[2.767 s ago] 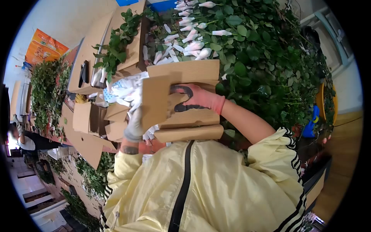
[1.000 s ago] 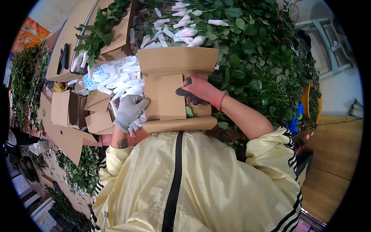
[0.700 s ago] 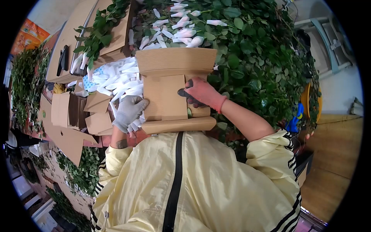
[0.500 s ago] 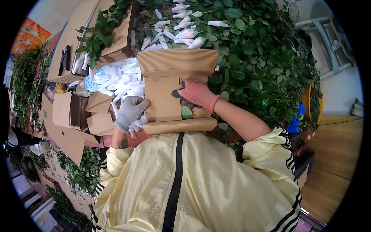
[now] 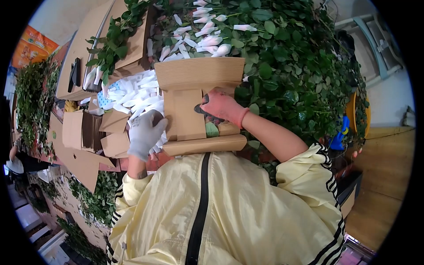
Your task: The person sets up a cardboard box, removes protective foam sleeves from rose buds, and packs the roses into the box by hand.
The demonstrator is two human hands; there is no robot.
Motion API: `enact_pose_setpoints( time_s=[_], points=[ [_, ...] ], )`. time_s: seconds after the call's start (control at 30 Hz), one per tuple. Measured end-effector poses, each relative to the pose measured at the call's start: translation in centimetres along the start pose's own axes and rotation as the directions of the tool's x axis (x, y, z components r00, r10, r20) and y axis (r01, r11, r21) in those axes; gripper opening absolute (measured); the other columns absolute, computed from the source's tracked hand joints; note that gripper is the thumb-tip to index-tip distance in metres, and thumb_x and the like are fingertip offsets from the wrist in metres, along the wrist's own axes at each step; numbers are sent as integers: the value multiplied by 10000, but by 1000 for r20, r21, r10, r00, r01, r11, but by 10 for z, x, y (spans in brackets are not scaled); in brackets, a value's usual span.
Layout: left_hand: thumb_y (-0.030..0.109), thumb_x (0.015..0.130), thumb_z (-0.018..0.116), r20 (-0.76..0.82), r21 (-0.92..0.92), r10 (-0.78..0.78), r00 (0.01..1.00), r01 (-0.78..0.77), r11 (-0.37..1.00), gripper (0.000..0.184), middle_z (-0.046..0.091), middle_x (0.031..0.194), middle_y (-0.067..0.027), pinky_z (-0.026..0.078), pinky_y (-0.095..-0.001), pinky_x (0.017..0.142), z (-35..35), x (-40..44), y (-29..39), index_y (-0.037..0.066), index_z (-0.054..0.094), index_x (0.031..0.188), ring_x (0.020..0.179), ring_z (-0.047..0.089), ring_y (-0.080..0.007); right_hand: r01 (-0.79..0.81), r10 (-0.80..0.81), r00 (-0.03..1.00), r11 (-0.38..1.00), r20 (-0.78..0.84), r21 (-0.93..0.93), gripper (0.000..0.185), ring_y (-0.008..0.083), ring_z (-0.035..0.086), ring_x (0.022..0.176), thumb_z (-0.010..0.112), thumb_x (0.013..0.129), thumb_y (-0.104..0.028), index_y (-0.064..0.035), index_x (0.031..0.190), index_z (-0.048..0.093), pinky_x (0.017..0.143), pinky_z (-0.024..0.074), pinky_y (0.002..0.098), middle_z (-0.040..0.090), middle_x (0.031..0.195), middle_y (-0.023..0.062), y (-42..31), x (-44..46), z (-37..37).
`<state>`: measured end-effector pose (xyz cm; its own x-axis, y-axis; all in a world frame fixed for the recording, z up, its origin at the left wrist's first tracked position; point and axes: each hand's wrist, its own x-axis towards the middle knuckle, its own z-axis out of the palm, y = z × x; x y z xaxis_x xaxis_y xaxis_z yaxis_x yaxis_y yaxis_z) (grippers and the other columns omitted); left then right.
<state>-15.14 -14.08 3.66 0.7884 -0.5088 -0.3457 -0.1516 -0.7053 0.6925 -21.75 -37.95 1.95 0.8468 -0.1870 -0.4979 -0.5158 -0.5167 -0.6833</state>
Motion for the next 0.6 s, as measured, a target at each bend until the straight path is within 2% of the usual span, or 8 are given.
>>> enact_pose_setpoints(
  time_s=[0.07, 0.1, 0.13, 0.17, 0.23, 0.27, 0.4, 0.6],
  points=[
    [350, 770, 659, -66, 116, 116, 991, -108, 987, 404, 652, 889, -127, 474, -383, 711, -1, -16, 15, 10, 631, 988, 777, 616, -259, 231, -233, 972, 954, 12, -193, 251, 196, 656, 636, 592, 804, -230, -4, 910, 572, 637, 522, 326, 641, 803, 111, 11, 1, 2],
    [364, 754, 666, -35, 228, 367, 930, -350, 908, 471, 602, 1048, -139, 452, -395, 792, 2, -26, 23, 31, 594, 1078, 918, 580, -288, 302, -306, 952, 919, 26, -255, 255, 193, 656, 638, 594, 804, -229, -1, 915, 567, 630, 522, 325, 641, 804, 111, 12, 0, 2],
    [379, 738, 672, 20, 327, 586, 810, -559, 762, 553, 552, 1207, -152, 430, -407, 872, 8, -34, 29, 51, 557, 1167, 1060, 545, -316, 158, -157, 987, 984, 17, -85, 257, 169, 644, 612, 589, 815, -207, 9, 945, 542, 551, 511, 302, 626, 815, 104, 3, -1, 0],
    [402, 732, 668, 105, 386, 544, 832, -538, 749, 591, 496, 1276, -145, 393, -406, 930, 20, -37, 31, 64, 536, 1199, 1149, 479, -311, 3, -6, 999, 996, 37, 84, 262, 145, 632, 585, 584, 825, -186, 18, 975, 518, 471, 500, 278, 611, 827, 97, -4, -2, -1],
    [417, 735, 648, 180, 481, 479, 859, -501, 719, 572, 448, 1338, -128, 308, -405, 1031, 40, -38, 24, 82, 542, 1186, 1278, 376, -272, -17, 14, 999, 997, 36, 79, 269, 153, 640, 593, 590, 820, -213, 17, 947, 538, 530, 511, 292, 626, 814, 105, -10, -6, -1],
    [417, 735, 648, 179, 488, 471, 864, -493, 720, 572, 448, 1338, -128, 308, -405, 1031, 43, -38, 21, 82, 542, 1186, 1278, 376, -272, -40, 39, 999, 996, 13, 79, 280, 161, 648, 601, 595, 814, -241, 16, 920, 558, 589, 522, 307, 640, 800, 112, -10, -7, -1],
    [412, 749, 642, 143, 474, 456, 879, -465, 748, 560, 410, 1372, -146, 330, -405, 1031, 47, -37, 19, 93, 550, 1199, 1293, 356, -307, -58, 59, 998, 997, -17, 56, 277, 135, 608, 557, 600, 834, -200, 4, 994, 502, 441, 482, 273, 589, 825, 78, -6, -2, 3],
    [399, 732, 669, 60, 451, 378, 924, -363, 815, 568, 357, 1390, -221, 332, -419, 1031, 45, -40, 26, 123, 551, 1214, 1285, 357, -351, -85, 77, 995, 989, 69, 118, 313, 127, 617, 575, 611, 825, -244, 4, 989, 513, 470, 499, 266, 603, 817, 73, -12, -7, -3]
  ],
)
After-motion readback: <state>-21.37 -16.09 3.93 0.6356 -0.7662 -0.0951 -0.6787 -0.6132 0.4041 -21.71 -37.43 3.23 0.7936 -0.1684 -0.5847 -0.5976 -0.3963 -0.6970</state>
